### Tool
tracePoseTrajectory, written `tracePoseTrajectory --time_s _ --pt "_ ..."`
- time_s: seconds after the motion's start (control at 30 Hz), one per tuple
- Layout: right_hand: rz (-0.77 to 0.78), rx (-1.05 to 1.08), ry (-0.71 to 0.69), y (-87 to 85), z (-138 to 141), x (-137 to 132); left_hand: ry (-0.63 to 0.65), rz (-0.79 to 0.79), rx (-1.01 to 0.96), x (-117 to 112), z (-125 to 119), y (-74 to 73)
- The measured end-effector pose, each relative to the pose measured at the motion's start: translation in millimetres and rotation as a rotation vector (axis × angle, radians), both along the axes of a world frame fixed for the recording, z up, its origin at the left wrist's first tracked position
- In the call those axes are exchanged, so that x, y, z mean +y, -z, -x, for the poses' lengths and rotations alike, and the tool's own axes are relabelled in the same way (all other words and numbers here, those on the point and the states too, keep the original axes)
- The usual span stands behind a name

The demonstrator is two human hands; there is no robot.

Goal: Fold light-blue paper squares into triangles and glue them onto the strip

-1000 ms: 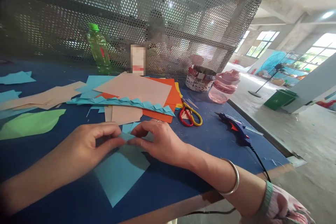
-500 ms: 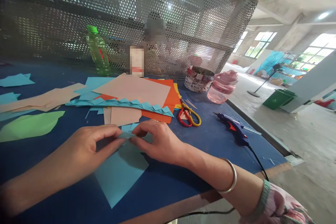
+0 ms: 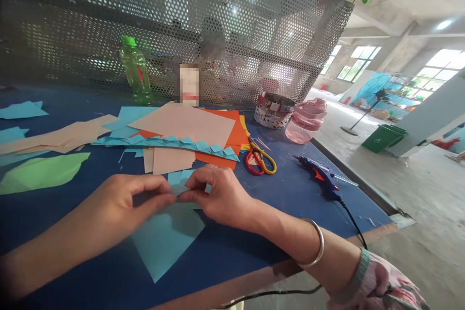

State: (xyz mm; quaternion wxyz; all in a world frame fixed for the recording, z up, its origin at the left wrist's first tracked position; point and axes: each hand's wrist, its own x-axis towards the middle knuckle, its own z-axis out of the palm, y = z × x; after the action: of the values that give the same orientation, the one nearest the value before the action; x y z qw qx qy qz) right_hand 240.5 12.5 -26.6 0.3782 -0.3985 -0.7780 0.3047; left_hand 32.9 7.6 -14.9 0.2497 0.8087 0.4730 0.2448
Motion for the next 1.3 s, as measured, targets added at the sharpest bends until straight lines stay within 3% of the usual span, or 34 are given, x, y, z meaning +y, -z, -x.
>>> tracePoseTrajectory --time_s 0.1,0.6,0.77,0.9,1.0,1.13,1.3 --pt "-0.032 0.012 0.027 2.5 -1.7 5.5 -0.041 0.065 -0.011 5.8 2.2 -0.4" --pt "-0.092 -0.057 -0.007 -2.7 -1.9 3.6 -0.065 -0.075 0.114 8.0 6.9 3.7" --pt "-0.108 -0.088 0.024 -1.7 -1.8 6.0 -0.063 0.004 0.112 12.4 8.1 4.6" --pt "-0.109 -0.083 0.011 -4.9 -5.7 14.7 -0.080 -0.078 0.148 14.0 11.0 -0.4" --pt "-0.141 -0.025 0.112 -14.3 -17.5 28.5 -0.116 -0.142 0.134 17.3 11.1 -10.4" --pt "-0.211 0.098 0.387 -29.7 -43.8 53.2 -0.025 -0.176 0.126 31.9 -6.5 -26.5" --pt "-0.197 0.200 0.452 -34.7 -64.4 71.3 0.149 -0.199 0.387 76.1 -62.4 -34.6"
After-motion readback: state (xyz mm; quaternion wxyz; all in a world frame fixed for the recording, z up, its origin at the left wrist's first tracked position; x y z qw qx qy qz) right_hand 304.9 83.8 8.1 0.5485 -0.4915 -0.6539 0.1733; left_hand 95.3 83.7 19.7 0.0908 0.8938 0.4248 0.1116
